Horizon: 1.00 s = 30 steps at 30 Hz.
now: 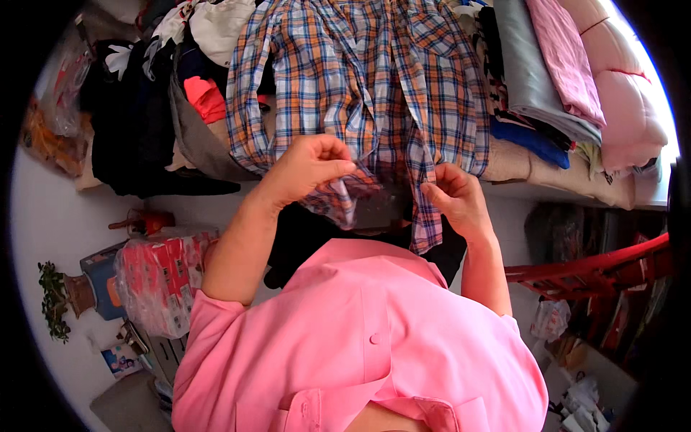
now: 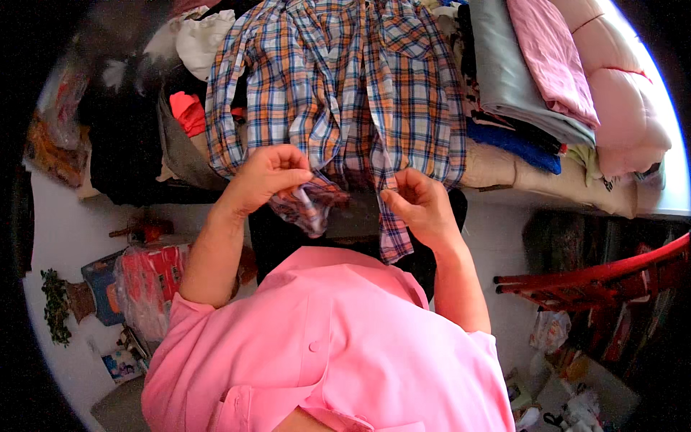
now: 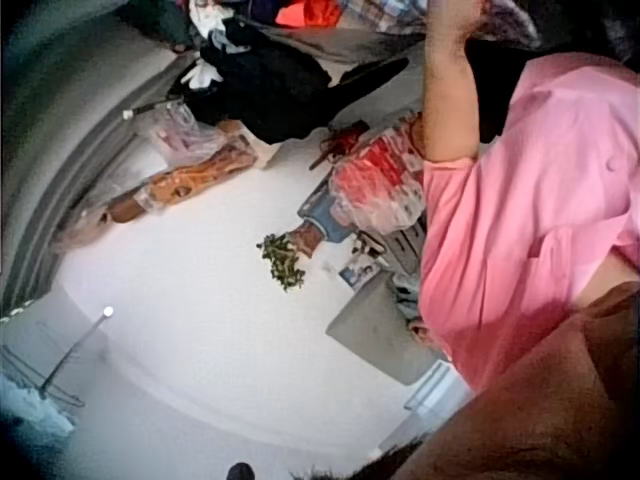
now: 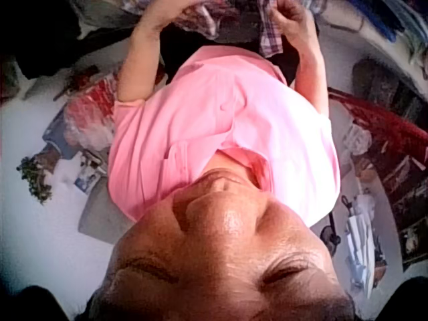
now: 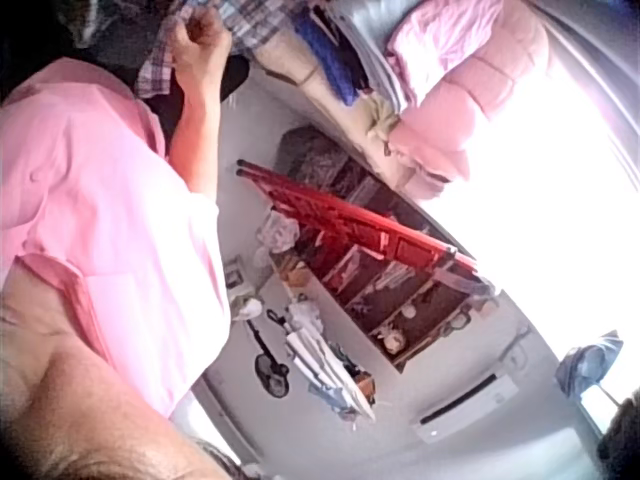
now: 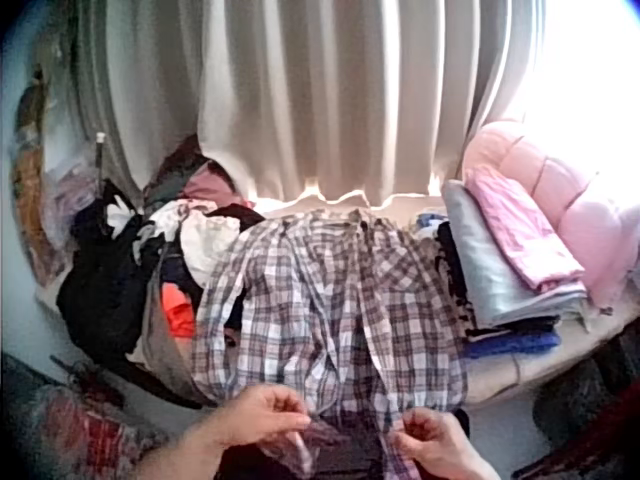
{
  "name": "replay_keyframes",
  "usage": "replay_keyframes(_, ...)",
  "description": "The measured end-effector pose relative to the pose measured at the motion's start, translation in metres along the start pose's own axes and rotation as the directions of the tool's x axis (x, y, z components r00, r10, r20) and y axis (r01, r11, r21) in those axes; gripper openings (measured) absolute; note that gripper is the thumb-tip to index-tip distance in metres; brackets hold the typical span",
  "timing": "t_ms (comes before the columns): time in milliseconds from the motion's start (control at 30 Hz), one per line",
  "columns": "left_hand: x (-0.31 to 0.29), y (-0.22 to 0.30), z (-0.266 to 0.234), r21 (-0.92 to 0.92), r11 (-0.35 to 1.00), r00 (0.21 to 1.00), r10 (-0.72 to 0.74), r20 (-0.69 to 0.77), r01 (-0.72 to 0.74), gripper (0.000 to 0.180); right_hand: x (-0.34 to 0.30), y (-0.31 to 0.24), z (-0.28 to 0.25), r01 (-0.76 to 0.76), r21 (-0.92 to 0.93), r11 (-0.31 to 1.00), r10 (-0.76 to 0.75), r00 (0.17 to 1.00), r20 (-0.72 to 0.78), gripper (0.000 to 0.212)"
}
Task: The person smooths out a plaid shirt on a surface, buttons several buttons down the front, and then folds the sleeves and the body of the shirt.
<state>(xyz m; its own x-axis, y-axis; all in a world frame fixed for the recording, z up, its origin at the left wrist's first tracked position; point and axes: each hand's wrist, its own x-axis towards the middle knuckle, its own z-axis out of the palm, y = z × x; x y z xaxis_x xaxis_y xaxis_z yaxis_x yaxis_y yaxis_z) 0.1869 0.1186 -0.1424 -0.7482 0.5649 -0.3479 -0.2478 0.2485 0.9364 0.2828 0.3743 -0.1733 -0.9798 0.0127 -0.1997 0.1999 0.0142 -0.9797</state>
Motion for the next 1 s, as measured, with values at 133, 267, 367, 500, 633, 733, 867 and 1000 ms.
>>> replay_keyframes(133,0.008,0.004,0.029,-0.016,1.0,0.999,0.017,0.05,-0.016,0.011,-0.01,-0.011,0.011,0.036,-0.018,0.999,-0.036,0.999,-0.005,0.011)
replay_keyframes(267,0.009,0.0,0.047,0.04,0.999,0.998,0.025,0.061,-0.027,0.01,-0.014,-0.016,0.024,0.024,-0.131,0.991,-0.026,0.999,-0.018,0.013)
replay_keyframes(367,0.006,-0.006,0.058,0.01,1.0,0.999,-0.023,0.049,0.023,0.009,-0.012,-0.011,0.037,0.153,-0.222,0.963,-0.154,0.988,0.013,0.012)
replay_keyframes(500,0.004,-0.014,0.062,0.027,1.0,0.999,0.008,-0.031,-0.008,0.009,-0.009,0.0,0.048,0.094,-0.231,0.968,-0.108,0.993,-0.046,0.011)
replay_keyframes(633,0.003,-0.02,0.057,-0.095,0.993,0.998,-0.067,-0.002,0.066,0.011,-0.008,0.01,0.054,0.104,-0.064,0.993,-0.107,0.993,-0.05,0.011)
replay_keyframes(733,0.002,-0.021,0.056,-0.2,0.978,0.998,-0.056,0.005,0.056,0.011,-0.007,0.015,0.053,0.071,-0.057,0.996,-0.077,0.993,-0.093,0.011)
replay_keyframes(867,0.002,-0.02,0.058,-0.226,0.973,0.999,-0.052,0.014,0.054,0.011,-0.007,0.018,0.051,0.071,0.054,0.996,-0.067,0.996,-0.063,0.009)
replay_keyframes(1000,0.002,-0.02,0.061,-0.213,0.975,0.998,-0.06,-0.012,0.056,0.012,-0.009,0.015,0.049,0.044,0.156,0.987,-0.039,0.999,-0.038,0.008)
